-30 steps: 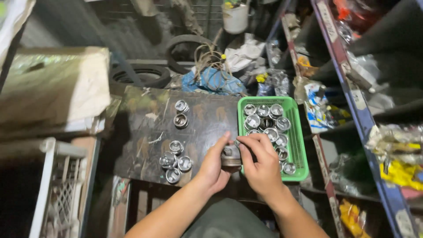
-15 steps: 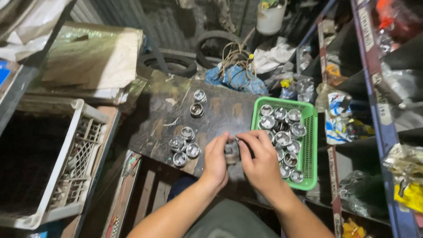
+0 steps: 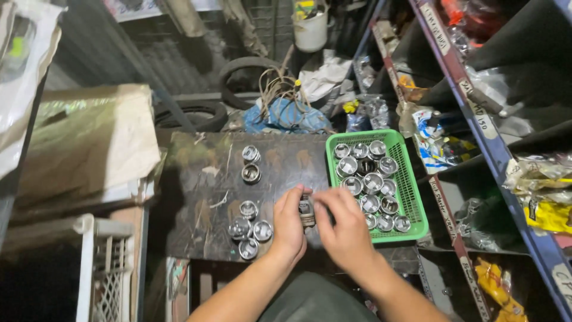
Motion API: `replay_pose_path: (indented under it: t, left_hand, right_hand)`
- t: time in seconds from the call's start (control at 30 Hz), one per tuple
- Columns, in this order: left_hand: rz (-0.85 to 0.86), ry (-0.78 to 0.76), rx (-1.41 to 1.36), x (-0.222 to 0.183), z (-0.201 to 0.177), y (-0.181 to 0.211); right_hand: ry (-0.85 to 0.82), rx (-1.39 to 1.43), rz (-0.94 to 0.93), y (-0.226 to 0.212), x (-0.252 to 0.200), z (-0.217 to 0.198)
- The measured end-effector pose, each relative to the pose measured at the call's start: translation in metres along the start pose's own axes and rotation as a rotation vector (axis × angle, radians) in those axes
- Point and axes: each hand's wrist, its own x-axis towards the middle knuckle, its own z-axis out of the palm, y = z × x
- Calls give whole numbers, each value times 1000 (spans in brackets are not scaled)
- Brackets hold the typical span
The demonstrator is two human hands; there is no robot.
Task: Cleaning and inspecting motorcycle engine pistons on a workbench.
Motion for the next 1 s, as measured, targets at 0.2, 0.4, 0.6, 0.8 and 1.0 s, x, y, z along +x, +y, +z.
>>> replay_pose_path:
  t: [0.2,0.4,0.6,0.8,1.0]
  left_hand:
    - [-285,-81,-52,16,-6,6]
    - [-284,-80,40,24,2,18]
    - [-389,-88,4,35,0,23]
    - [-341,-171,100,26,-3,17]
    - [-250,-138,86,11,12,25]
  right_hand:
    - [-16,40,334,15,-24,19]
    - [232,50,573,48,-11,33]
    - [251,126,719,24,-29,47]
    - [250,187,799,30,-27,33]
    - [244,227,764,43,-14,18]
